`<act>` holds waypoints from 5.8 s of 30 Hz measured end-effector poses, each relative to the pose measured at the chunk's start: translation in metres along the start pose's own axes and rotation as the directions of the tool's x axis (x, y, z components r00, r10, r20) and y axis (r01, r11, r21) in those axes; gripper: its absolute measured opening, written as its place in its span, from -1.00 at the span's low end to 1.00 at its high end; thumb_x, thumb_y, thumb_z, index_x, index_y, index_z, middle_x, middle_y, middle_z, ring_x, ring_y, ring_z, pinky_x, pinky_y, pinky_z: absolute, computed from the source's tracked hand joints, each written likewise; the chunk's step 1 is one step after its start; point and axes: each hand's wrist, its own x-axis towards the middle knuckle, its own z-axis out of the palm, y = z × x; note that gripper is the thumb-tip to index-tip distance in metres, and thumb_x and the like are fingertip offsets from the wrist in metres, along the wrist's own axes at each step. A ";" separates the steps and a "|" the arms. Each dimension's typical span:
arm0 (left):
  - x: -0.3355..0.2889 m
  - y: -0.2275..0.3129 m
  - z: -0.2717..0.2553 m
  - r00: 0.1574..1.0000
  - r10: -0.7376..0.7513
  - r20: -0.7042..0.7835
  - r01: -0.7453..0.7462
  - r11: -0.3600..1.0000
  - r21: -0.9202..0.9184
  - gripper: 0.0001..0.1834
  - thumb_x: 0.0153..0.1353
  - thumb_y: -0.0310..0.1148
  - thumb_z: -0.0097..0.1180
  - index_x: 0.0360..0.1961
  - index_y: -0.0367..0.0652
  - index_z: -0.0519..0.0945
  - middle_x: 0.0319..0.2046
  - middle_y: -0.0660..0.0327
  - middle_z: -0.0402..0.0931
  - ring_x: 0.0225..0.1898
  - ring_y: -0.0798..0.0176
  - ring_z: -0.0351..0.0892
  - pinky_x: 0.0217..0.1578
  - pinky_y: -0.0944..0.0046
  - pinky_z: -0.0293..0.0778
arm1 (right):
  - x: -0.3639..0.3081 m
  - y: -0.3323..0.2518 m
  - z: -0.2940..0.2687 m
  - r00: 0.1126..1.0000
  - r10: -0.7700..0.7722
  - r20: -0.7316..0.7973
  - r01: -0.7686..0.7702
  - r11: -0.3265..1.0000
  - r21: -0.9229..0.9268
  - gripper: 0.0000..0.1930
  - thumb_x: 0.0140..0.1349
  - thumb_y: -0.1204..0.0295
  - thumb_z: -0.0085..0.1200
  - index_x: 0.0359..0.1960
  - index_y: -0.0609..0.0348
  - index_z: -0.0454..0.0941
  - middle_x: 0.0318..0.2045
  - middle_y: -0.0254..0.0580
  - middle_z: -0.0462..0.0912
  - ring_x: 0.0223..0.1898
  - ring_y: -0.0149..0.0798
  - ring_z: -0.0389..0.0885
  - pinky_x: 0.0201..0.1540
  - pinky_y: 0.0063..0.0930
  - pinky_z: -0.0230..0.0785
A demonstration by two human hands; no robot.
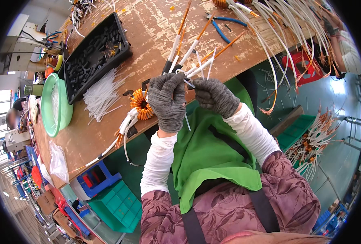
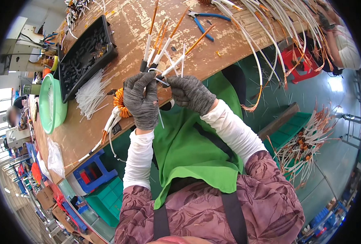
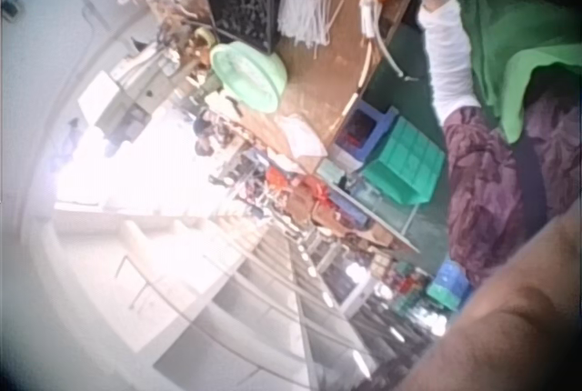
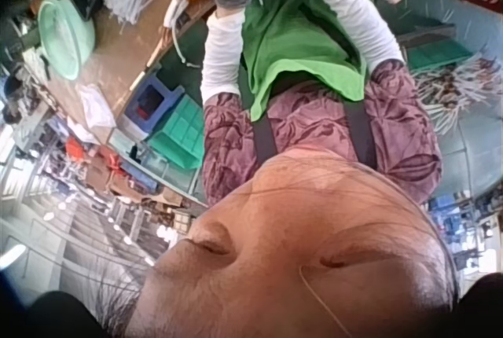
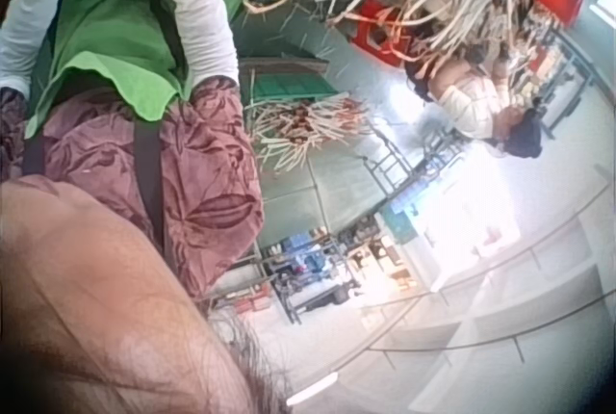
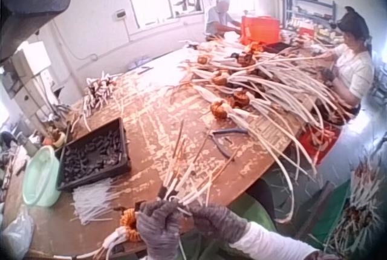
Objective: Using zip ties and wire cutters to secure and trim wires on a transformer coil assembly.
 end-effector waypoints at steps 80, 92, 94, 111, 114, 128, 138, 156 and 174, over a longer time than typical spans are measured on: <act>0.017 0.007 -0.037 0.954 -0.226 0.199 0.276 0.921 -0.275 -0.80 -0.03 -0.46 0.18 -0.31 -0.20 0.57 -0.47 0.16 0.48 -0.37 0.20 0.43 -0.31 0.28 0.33 | -0.016 -0.016 0.043 0.979 -0.197 0.060 0.185 0.714 -0.675 -0.66 0.20 0.20 -0.01 -0.05 0.08 0.49 -0.58 -0.56 0.37 -0.58 -0.65 0.23 -0.54 -0.73 0.11; 0.011 -0.003 -0.058 0.942 0.064 -0.330 -0.029 0.993 0.111 -0.90 0.02 -0.44 0.16 -0.38 -0.09 0.54 -0.43 0.25 0.42 -0.33 0.23 0.37 -0.20 0.21 0.26 | 0.004 -0.016 0.019 0.940 -0.339 -0.048 0.262 0.803 -0.536 -0.73 0.28 0.29 -0.13 -0.22 0.24 0.50 -0.64 -0.45 0.38 -0.64 -0.59 0.29 -0.57 -0.69 0.22; 0.008 -0.011 -0.055 0.943 0.136 -0.304 -0.073 0.975 0.210 -0.90 0.02 -0.44 0.16 -0.39 -0.08 0.54 -0.43 0.25 0.42 -0.32 0.22 0.37 -0.19 0.19 0.24 | 0.011 -0.011 0.019 0.938 -0.344 -0.032 0.275 0.800 -0.533 -0.74 0.27 0.32 -0.14 -0.21 0.26 0.49 -0.61 -0.43 0.42 -0.62 -0.57 0.32 -0.54 -0.68 0.26; 0.002 -0.006 -0.034 0.900 -0.421 0.114 0.430 0.811 -0.397 -0.84 0.14 -0.54 0.01 -0.24 -0.24 0.55 -0.37 0.28 0.51 -0.32 0.44 0.43 -0.24 0.44 0.35 | 0.016 -0.012 0.033 0.976 -0.201 -0.081 0.081 0.685 -0.724 -0.78 0.17 0.28 0.03 -0.30 0.16 0.57 -0.70 -0.45 0.40 -0.69 -0.60 0.29 -0.66 -0.68 0.17; -0.001 0.008 -0.045 0.867 -0.415 0.275 0.498 0.741 -0.450 -0.84 0.15 -0.53 -0.01 -0.25 -0.26 0.55 -0.39 0.30 0.50 -0.31 0.45 0.43 -0.24 0.46 0.35 | 0.011 -0.011 0.035 0.971 -0.065 -0.230 -0.078 0.823 -0.563 -0.80 0.15 0.26 0.06 -0.38 0.12 0.55 -0.77 -0.50 0.28 -0.76 -0.60 0.19 -0.74 -0.67 0.00; -0.018 -0.023 -0.010 0.979 -0.115 -0.167 0.101 0.991 -0.092 -0.79 -0.07 -0.63 0.13 -0.33 -0.23 0.59 -0.44 0.18 0.47 -0.41 0.23 0.46 -0.36 0.30 0.37 | 0.011 -0.007 0.033 0.988 0.077 -0.137 -0.115 0.950 -0.292 -0.85 0.19 0.31 -0.01 -0.41 0.10 0.44 -0.74 -0.51 0.25 -0.78 -0.61 0.12 -0.76 -0.72 -0.07; -0.017 -0.018 -0.017 0.942 -0.306 -0.138 0.267 0.932 -0.244 -0.79 -0.02 -0.65 0.10 -0.31 -0.23 0.59 -0.41 0.19 0.48 -0.37 0.27 0.46 -0.29 0.34 0.39 | 0.012 -0.006 0.031 0.990 0.095 -0.104 -0.121 0.954 -0.273 -0.86 0.17 0.30 0.02 -0.35 0.05 0.52 -0.76 -0.57 0.19 -0.77 -0.62 0.07 -0.74 -0.70 -0.11; -0.025 -0.009 -0.013 0.991 -0.135 -0.016 0.133 0.987 -0.092 -0.78 -0.07 -0.58 0.14 -0.33 -0.15 0.59 -0.44 0.17 0.48 -0.38 0.13 0.46 -0.31 0.22 0.37 | 0.005 -0.002 0.029 0.997 -0.017 -0.078 -0.008 0.954 -0.301 -0.84 0.14 0.31 0.07 -0.40 0.13 0.53 -0.74 -0.50 0.29 -0.74 -0.63 0.15 -0.71 -0.70 -0.02; -0.006 -0.001 -0.031 0.919 -0.389 0.066 0.392 0.882 -0.261 -0.81 0.03 -0.46 0.10 -0.27 -0.20 0.57 -0.44 0.16 0.46 -0.27 0.17 0.44 -0.19 0.17 0.31 | -0.030 -0.015 0.052 0.989 -0.016 0.150 0.110 0.759 -0.642 -0.67 0.15 0.29 0.09 -0.12 0.25 0.48 -0.35 -0.37 0.55 -0.31 -0.51 0.43 -0.23 -0.59 0.29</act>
